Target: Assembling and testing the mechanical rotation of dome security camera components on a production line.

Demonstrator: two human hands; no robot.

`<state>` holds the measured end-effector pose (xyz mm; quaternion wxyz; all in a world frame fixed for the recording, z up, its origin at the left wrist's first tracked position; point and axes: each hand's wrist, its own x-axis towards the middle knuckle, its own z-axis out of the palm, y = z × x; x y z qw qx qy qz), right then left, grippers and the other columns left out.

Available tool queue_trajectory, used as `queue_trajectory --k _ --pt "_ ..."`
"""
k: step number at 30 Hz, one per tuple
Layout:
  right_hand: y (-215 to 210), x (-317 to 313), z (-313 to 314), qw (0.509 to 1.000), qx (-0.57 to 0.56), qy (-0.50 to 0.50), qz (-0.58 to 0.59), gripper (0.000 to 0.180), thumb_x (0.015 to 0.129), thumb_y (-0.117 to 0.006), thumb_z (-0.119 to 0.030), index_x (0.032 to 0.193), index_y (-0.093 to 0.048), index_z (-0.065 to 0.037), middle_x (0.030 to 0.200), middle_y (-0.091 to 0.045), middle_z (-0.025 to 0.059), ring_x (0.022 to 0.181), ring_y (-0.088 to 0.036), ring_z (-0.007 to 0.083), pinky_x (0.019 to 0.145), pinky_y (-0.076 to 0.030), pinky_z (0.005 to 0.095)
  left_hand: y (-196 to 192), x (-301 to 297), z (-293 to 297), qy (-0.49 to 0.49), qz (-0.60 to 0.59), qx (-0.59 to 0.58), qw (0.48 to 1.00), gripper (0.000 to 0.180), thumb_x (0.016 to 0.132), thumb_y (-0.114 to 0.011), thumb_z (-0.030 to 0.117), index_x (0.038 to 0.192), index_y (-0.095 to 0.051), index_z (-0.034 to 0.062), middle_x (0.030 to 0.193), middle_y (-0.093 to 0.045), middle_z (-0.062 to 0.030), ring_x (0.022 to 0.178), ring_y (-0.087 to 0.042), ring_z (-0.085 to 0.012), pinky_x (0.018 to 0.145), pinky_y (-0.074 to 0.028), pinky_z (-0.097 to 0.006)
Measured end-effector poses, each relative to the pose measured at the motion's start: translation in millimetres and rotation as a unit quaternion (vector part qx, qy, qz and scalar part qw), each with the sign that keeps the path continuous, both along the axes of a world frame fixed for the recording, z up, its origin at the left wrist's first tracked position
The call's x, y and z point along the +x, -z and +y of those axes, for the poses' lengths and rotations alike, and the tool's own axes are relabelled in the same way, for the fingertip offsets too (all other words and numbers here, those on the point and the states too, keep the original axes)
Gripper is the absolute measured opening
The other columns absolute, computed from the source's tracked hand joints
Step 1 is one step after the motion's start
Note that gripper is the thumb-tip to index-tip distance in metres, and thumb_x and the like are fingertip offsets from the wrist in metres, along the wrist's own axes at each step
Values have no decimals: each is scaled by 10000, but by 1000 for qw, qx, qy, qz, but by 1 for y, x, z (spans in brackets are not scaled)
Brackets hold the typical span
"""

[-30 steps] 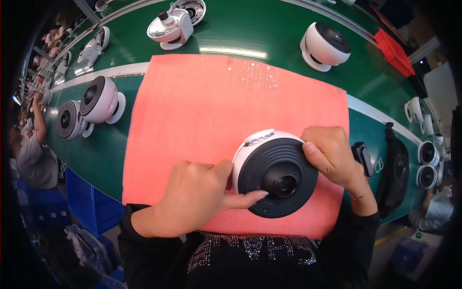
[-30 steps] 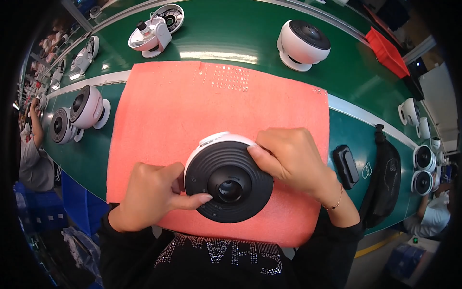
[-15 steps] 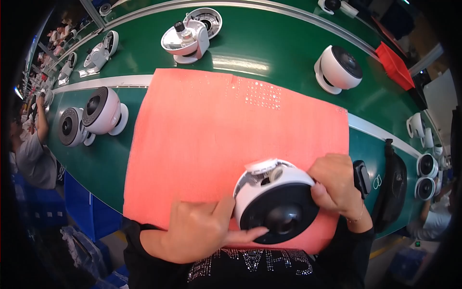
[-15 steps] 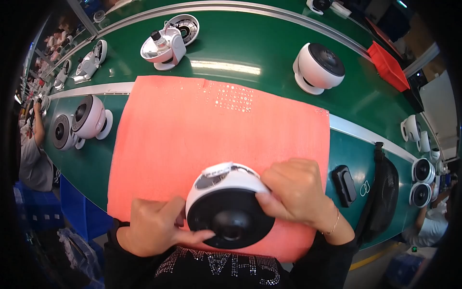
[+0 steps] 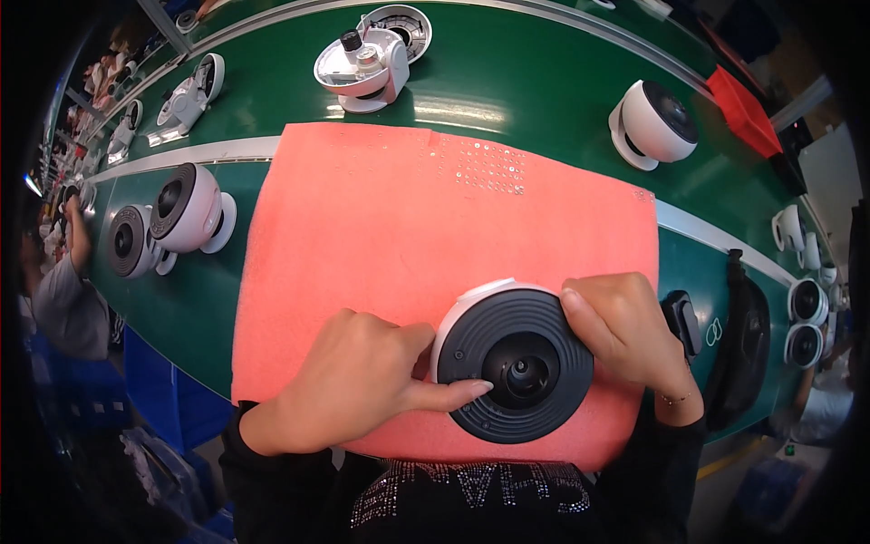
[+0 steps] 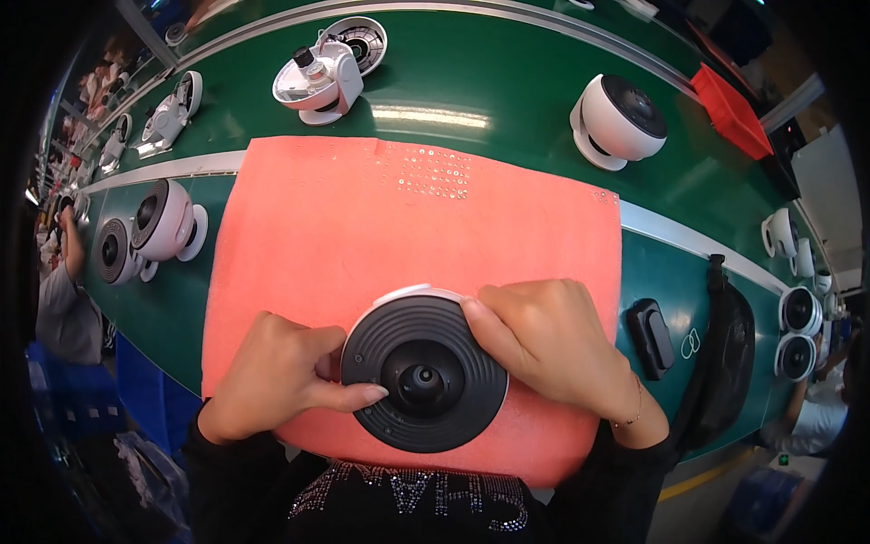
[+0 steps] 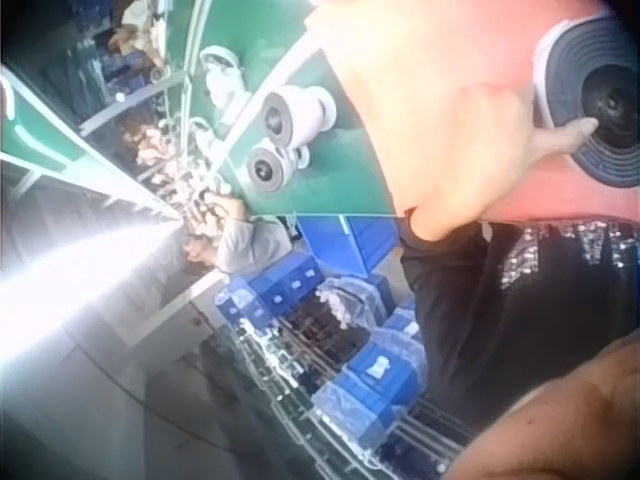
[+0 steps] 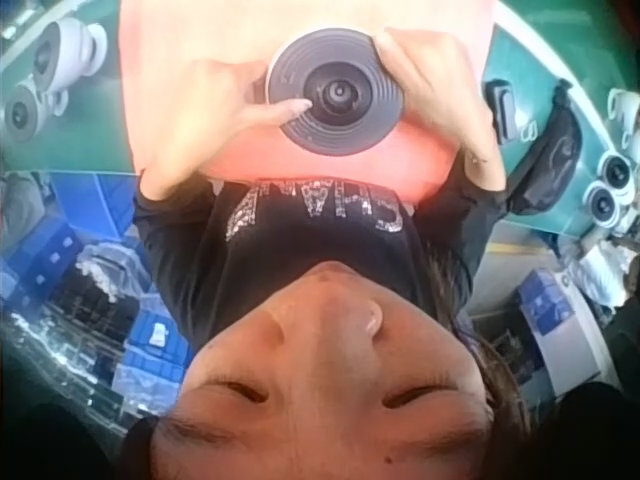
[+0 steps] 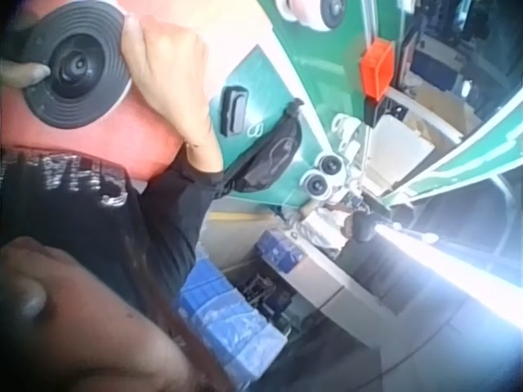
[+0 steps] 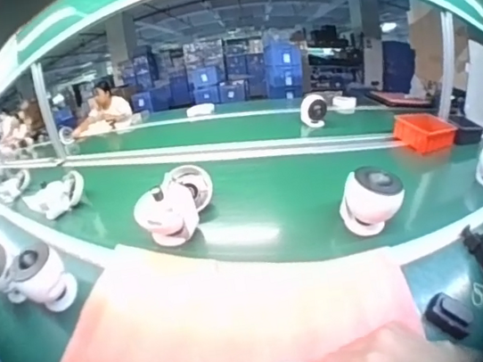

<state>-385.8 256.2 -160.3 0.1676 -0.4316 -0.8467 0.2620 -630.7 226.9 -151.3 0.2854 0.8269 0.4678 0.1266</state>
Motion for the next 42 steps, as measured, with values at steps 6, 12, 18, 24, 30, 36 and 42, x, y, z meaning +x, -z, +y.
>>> queue_trajectory --k 6,12,18,24,30,36,42 --pt "4 4 3 1000 -19 -5 7 295 872 -451 -216 655 -535 -36 562 -518 138 525 -519 331 489 -403 405 2 3 0 -4 41 -10 999 511 690 -674 482 560 -567 -1 406 -464 -104 370 -509 -259 412 -428 -334" --pt "-6 -13 -8 989 135 23 -59 321 752 -618 -375 777 -588 -57 723 -548 87 655 -536 270 608 -402 384 2 -4 3 -14 72 -29 997 442 639 -731 397 574 -541 3 471 -538 -94 414 -552 -234 429 -424 -302" --pt "-17 -24 -22 984 76 -151 50 392 678 -673 -221 1029 -586 -71 1056 -522 49 956 -441 255 832 -318 391 2 -8 7 -12 56 -10 998 426 642 -734 372 570 -537 1 473 -539 -101 422 -556 -237 427 -420 -299" --pt "-19 -29 -17 967 -93 -209 113 596 670 -668 -133 1220 -455 -49 1165 -507 96 991 -459 270 883 -329 382 6 -15 9 -18 43 -12 999 513 684 -676 491 575 -576 0 432 -488 -126 404 -530 -289 429 -428 -347" --pt "16 -27 2 955 -276 38 97 538 817 -613 -297 1192 -412 32 1029 -580 192 921 -590 294 835 -441 373 28 -22 20 -23 81 -145 986 522 729 -642 484 754 -622 -37 606 -607 -162 581 -623 -263 535 -482 -327" --pt "16 -50 -11 938 -245 50 239 530 793 -653 -287 1142 -392 15 970 -592 162 920 -593 262 850 -439 346 42 -29 1 -96 -394 -315 858 802 686 -748 226 1302 -330 -73 1159 -527 -194 1090 -518 -242 864 -471 -335" --pt "2 -96 14 945 -53 41 321 654 598 -812 -308 1008 -397 -11 927 -579 168 879 -612 260 750 -490 337 6 -56 13 -52 -296 -18 954 844 633 -764 203 1299 -326 -75 1114 -552 -214 1026 -570 -272 794 -526 -362"
